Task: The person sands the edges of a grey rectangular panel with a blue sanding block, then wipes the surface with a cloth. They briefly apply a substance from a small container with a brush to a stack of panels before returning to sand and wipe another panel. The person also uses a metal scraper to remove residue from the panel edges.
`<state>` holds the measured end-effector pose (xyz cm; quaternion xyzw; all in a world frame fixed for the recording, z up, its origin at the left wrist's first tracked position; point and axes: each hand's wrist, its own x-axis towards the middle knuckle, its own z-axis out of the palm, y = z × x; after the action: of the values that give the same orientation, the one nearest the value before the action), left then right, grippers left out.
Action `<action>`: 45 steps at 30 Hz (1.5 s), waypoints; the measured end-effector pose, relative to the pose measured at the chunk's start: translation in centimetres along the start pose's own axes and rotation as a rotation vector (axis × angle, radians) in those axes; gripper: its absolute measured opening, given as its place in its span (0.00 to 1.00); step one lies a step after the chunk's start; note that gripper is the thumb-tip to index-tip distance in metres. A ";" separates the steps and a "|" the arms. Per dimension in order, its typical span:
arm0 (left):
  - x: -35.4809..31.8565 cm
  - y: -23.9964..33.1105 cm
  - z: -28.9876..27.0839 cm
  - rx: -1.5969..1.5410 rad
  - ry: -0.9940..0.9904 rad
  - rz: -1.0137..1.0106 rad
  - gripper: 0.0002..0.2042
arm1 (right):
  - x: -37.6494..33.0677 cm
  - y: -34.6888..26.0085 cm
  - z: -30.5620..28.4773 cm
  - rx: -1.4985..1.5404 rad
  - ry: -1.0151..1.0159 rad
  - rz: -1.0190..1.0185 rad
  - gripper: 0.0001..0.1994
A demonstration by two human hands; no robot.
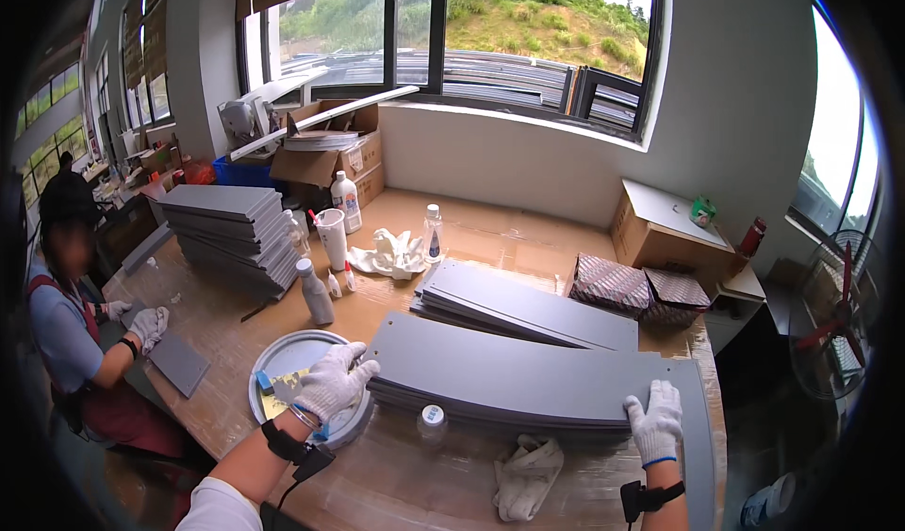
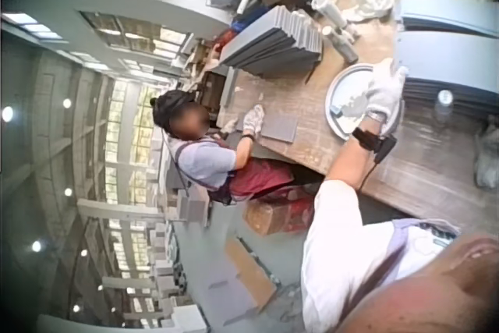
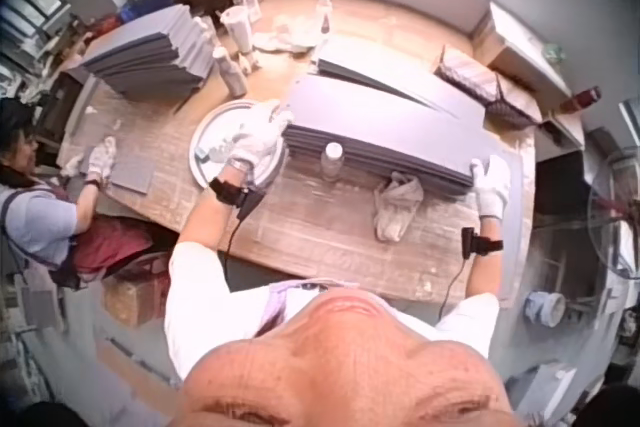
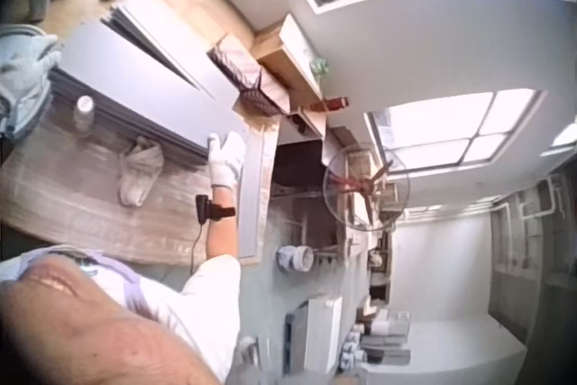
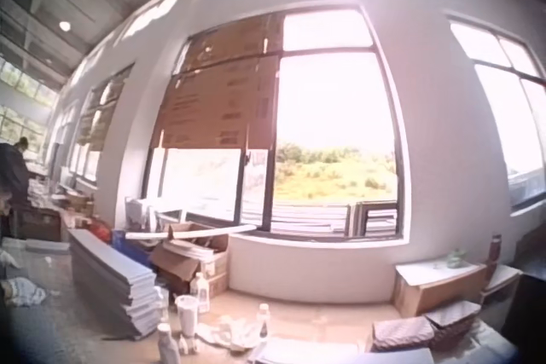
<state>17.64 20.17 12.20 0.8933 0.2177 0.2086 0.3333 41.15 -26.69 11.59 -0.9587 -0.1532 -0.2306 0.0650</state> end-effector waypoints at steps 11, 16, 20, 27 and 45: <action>3.6 -2.3 -0.4 -0.031 -0.057 -0.479 0.26 | -0.3 -0.5 -3.7 0.230 -0.181 0.450 0.21; 1.0 -1.5 -2.9 -0.996 -0.023 -0.384 0.14 | -0.9 0.7 -2.5 0.361 -0.251 0.432 0.22; -2.9 3.4 -5.1 -1.330 0.075 -0.182 0.09 | -1.8 4.7 0.6 0.805 -0.243 0.575 0.23; -19.8 6.8 -10.6 -1.198 0.324 -0.058 0.06 | -8.6 1.3 -5.1 1.942 -0.013 0.796 0.15; -34.3 -10.5 4.4 -1.207 -0.093 -0.643 0.13 | -37.3 9.4 -2.2 1.718 -0.342 1.148 0.14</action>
<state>-10.77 7.07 -5.84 0.4503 0.3031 0.1456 0.8272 11.68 -45.80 -4.16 -0.5386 0.2057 0.1599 0.8012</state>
